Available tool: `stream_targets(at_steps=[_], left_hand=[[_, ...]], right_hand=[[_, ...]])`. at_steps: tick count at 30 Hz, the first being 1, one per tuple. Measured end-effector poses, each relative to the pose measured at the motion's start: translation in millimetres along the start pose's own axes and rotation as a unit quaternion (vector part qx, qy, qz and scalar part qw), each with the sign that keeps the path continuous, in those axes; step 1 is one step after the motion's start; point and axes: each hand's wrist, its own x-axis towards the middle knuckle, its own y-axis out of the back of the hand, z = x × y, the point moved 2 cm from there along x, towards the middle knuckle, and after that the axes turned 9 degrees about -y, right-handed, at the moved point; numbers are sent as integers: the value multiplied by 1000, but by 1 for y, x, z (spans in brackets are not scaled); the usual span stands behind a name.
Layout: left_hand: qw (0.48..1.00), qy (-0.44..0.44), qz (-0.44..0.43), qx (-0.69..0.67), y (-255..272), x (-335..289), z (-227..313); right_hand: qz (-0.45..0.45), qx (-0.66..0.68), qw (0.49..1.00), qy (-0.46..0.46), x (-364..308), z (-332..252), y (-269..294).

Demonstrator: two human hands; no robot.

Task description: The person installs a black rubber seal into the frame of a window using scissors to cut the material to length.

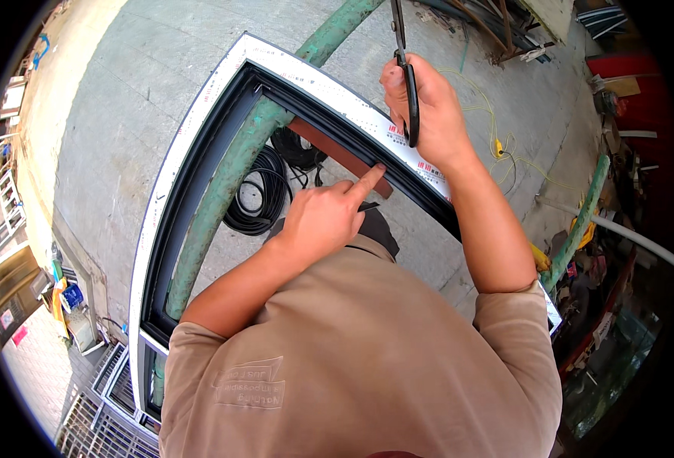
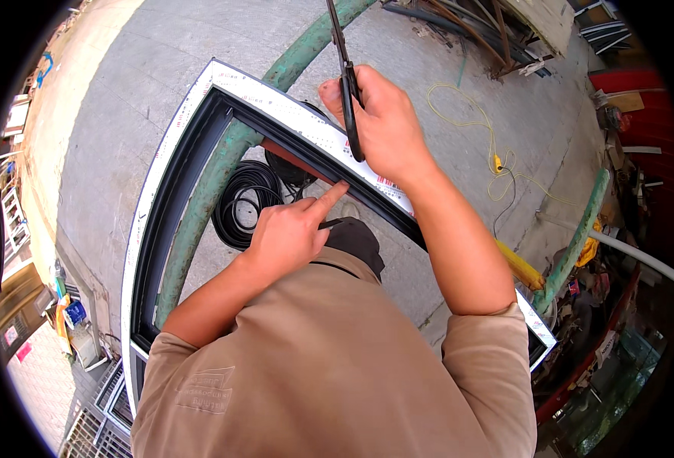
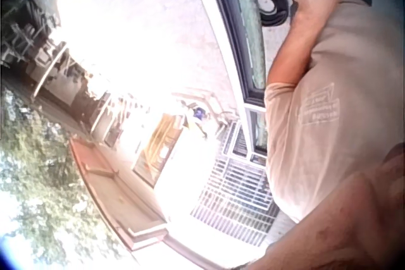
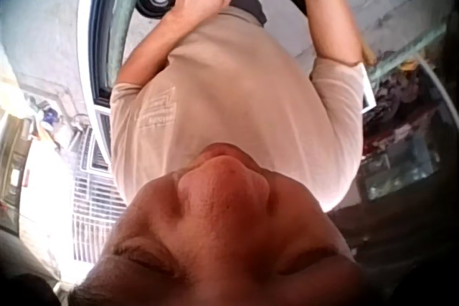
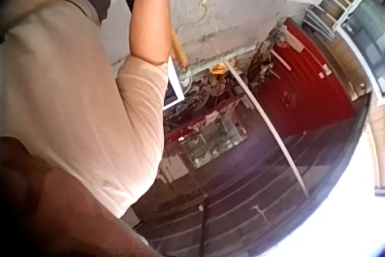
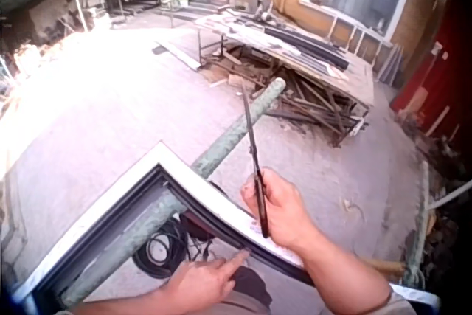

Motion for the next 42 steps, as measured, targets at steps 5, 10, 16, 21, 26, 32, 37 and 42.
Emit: stream_targets(at_steps=[5, 10, 16, 21, 26, 32, 37, 42], left_hand=[[969, 124, 40, -208, 3, -28, -2], [876, 281, 109, -377, 15, -39, -24], [876, 314, 187, -316, 32, -34, -15], [886, 305, 240, -253, 43, -30, 2], [900, 278, 273, -196, 48, -33, 10], [909, 273, 246, -194, 45, -38, 23], [902, 238, 271, -239, 38, -45, 29], [859, 186, 285, -382, 25, -60, 24]], right_hand=[[4, -37, 999, -3, 0, 0, -1], [-3, 36, 999, 4, 1, 5, -2], [9, -21, 1000, 8, -8, -6, -7], [-23, -22, 999, 25, -32, -26, -15], [-109, -23, 993, 49, -58, -25, -39], [-182, 18, 982, 40, -77, -18, -58], [-191, -53, 979, 50, -80, -20, -55], [-212, 42, 976, 25, -83, -27, -57]])
